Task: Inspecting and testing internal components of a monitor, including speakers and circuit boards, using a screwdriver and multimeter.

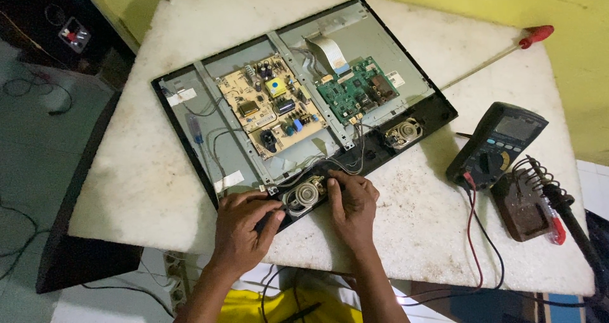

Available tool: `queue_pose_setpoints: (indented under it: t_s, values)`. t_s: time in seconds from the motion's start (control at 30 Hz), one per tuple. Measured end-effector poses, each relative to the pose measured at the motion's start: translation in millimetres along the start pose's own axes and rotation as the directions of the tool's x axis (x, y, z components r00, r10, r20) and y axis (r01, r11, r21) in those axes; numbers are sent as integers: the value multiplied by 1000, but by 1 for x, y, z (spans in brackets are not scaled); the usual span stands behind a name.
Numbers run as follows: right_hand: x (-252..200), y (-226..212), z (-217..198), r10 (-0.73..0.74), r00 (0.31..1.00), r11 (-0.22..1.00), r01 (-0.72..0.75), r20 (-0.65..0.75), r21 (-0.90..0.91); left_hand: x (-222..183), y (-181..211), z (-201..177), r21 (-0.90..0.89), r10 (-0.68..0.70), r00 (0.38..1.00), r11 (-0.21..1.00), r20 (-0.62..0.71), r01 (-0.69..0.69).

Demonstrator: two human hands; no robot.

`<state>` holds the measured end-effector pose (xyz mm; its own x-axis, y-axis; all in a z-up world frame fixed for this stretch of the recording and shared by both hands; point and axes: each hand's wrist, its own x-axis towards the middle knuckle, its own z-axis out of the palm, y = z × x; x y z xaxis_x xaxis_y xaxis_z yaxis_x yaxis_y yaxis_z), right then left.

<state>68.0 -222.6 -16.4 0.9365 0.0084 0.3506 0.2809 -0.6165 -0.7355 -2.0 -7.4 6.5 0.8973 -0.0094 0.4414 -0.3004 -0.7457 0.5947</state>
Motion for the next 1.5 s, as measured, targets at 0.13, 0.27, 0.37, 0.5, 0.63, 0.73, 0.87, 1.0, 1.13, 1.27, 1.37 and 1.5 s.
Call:
queue_pose_setpoints:
  t_s: [0.13,0.27,0.37,0.5,0.63,0.73,0.87,1.0,1.13,1.27,1.37,1.5]
  values:
    - [0,-2,3,-9,998,999,12,-57,46,-1,1,1,10,49,998,999,-29,-48]
    - [-1,3,3,-35,998,999,36,-53,17,0,0,5,16,68,996,998,-66,-67]
    - [0,3,2,-45,998,999,46,-41,19,-1,0,5,11,75,995,997,-69,-74]
    - [0,3,4,-55,996,997,58,-64,54,-1,-2,6,23,84,994,996,-76,-82]
    - [1,3,2,-30,999,998,32,-41,57,1,1,5,14,76,994,997,-76,-75]
    - [0,5,3,-39,998,998,41,-40,51,0,-1,8,31,78,995,997,-66,-76]
    - [2,4,3,-61,996,995,65,-59,69,1,0,11,81,108,991,991,-79,-102]
    - [-1,12,7,-28,998,999,30,-53,43,2,-1,12,103,131,987,987,-95,-121]
    - [1,7,6,-32,998,997,36,-60,67,3,-1,11,77,115,991,991,-74,-109]
    - [4,2,1,-32,999,996,33,-18,80,3,0,12,94,124,990,989,-71,-117]
    - [6,0,-1,-104,994,991,107,-32,76,2,-1,12,93,119,990,989,-70,-113]
    - [4,5,1,-99,994,995,100,-42,28,-1,-4,13,72,90,995,994,-47,-87]
